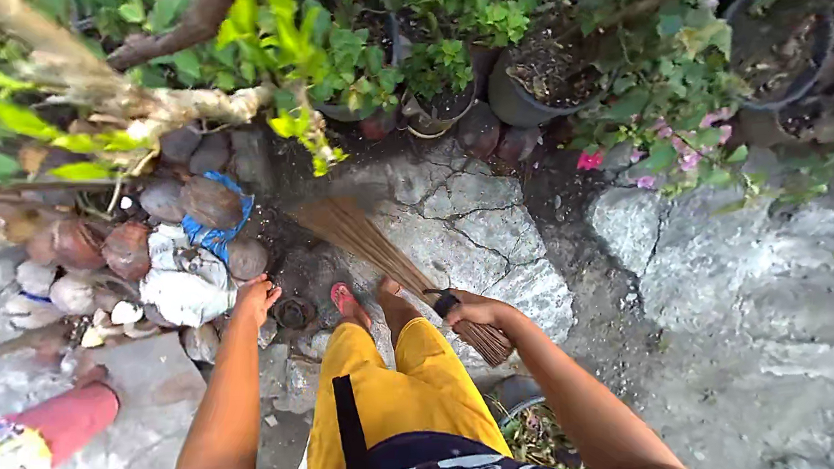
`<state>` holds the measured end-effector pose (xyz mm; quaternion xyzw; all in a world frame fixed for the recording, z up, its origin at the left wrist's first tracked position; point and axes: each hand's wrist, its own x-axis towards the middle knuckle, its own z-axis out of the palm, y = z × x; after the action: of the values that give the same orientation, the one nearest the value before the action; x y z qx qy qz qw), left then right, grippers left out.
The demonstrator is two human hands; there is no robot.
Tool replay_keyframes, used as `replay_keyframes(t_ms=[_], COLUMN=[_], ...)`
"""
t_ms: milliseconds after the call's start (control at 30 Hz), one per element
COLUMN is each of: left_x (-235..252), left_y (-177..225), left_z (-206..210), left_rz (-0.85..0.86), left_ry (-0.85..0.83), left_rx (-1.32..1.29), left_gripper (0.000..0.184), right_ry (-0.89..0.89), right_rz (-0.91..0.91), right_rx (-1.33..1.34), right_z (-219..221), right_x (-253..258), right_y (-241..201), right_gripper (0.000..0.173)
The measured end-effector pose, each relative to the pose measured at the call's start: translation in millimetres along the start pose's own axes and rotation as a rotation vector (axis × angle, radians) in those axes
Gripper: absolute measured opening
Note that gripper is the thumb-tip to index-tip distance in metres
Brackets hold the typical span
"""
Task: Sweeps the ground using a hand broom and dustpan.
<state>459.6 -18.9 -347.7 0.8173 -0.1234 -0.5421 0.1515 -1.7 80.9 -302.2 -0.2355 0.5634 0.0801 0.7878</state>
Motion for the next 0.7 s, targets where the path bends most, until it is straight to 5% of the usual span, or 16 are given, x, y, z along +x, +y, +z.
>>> replay_keyframes(t_ms=[167, 333, 467, 567, 700], left_x=[-65, -90, -92, -93, -89], left_y=[-103, -176, -210, -214, -210], left_z=[-9, 18, 51, 68, 62], left_rz=[-0.119, -0.233, -0.315, -0.345, -0.362], left_ry=[0.036, 0.176, 0.262, 0.273, 0.192], left_rx=[-0.379, -0.637, -0.704, -0.668, -0.732], left_gripper=[0.047, 0.041, 0.037, 0.033, 0.041], right_ry=[0.235, 0.406, 0.191, -0.048, 0.075], right_rz=[0.082, 0.096, 0.191, 0.295, 0.294], right_rx=[-0.050, -0.040, -0.323, -0.511, -0.534], right_z=[-12, 10, 36, 30, 6], right_x=[-32, 45, 106, 74, -6], right_y=[-24, -48, -5, -5, -54], right_gripper=[0.063, 0.053, 0.049, 0.044, 0.051])
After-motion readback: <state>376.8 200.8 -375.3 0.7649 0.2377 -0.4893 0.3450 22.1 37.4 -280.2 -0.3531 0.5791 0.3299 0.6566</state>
